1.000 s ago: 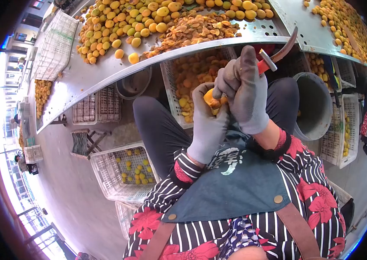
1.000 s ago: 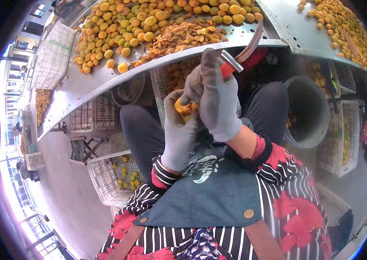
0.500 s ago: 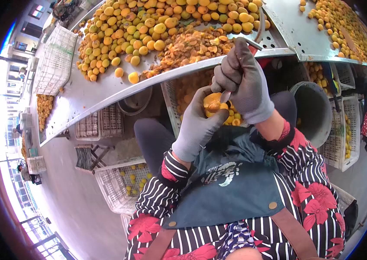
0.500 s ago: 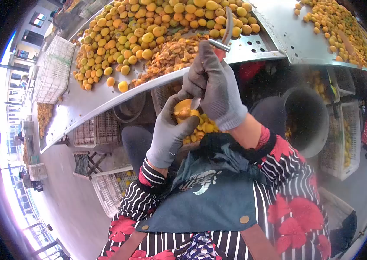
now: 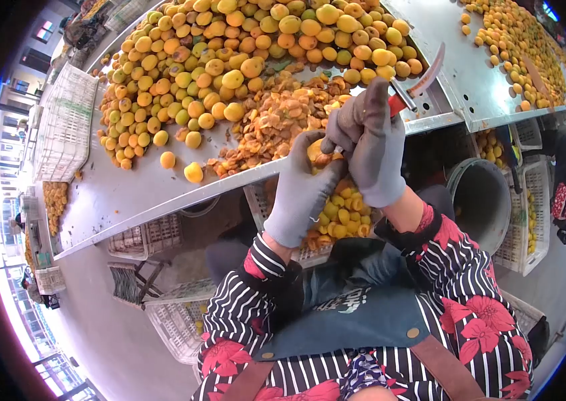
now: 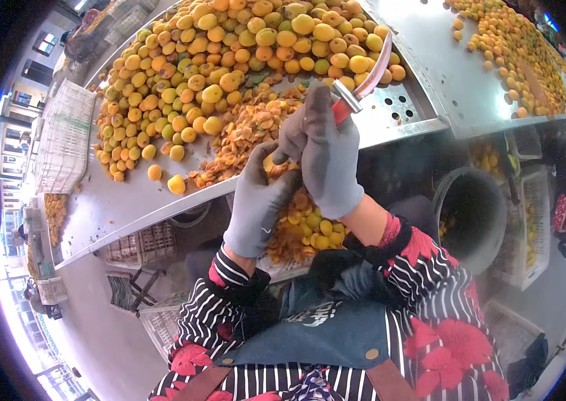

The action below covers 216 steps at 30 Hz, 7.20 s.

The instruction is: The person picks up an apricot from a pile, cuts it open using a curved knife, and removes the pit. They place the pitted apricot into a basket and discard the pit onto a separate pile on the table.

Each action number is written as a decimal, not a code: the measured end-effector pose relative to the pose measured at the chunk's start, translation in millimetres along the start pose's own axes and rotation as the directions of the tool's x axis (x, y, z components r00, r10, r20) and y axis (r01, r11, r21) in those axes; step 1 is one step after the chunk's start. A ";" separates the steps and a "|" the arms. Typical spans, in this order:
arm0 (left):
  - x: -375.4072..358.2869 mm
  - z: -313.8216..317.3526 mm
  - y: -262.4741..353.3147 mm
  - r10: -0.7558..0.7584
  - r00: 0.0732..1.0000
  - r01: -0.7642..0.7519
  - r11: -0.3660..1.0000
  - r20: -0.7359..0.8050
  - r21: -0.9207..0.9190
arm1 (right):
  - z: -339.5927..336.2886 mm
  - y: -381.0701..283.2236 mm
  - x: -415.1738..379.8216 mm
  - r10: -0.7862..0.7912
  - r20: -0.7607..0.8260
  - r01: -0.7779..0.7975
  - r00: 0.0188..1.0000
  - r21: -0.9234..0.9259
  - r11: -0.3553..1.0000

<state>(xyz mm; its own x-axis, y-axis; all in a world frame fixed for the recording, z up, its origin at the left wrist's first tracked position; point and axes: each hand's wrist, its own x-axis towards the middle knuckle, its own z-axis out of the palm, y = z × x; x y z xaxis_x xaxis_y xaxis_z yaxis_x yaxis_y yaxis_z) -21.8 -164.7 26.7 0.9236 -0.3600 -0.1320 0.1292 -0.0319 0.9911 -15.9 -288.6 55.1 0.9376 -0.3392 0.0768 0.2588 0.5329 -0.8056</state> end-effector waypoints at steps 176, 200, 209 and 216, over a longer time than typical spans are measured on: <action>41.9 2.2 -56.5 0.151 0.945 -0.116 0.984 -0.291 0.134 | -18.0 77.5 82.6 0.370 -0.283 -0.277 0.885 0.319 0.906; 53.3 -54.6 -41.9 0.031 0.918 -0.040 0.999 -0.396 -0.016 | -23.4 36.0 71.7 0.195 0.037 -0.192 0.980 -0.071 0.979; 48.6 -58.7 -29.7 -0.056 0.946 -0.006 0.981 -0.319 -0.192 | -15.0 54.4 61.3 0.338 0.280 0.013 0.899 -0.788 0.616; 41.4 -71.3 -22.5 0.067 0.935 -0.212 0.893 -0.348 -0.397 | -26.0 63.9 59.3 0.133 0.356 0.259 0.925 -0.846 0.466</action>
<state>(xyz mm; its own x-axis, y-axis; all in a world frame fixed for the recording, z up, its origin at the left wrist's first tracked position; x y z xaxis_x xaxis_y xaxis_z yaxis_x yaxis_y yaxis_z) 39.3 -112.4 -2.3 0.9979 -0.0147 -0.0626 0.0630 0.4182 0.9062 50.1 -294.8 -7.1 0.9843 0.0331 0.1732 0.1667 -0.4951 -0.8527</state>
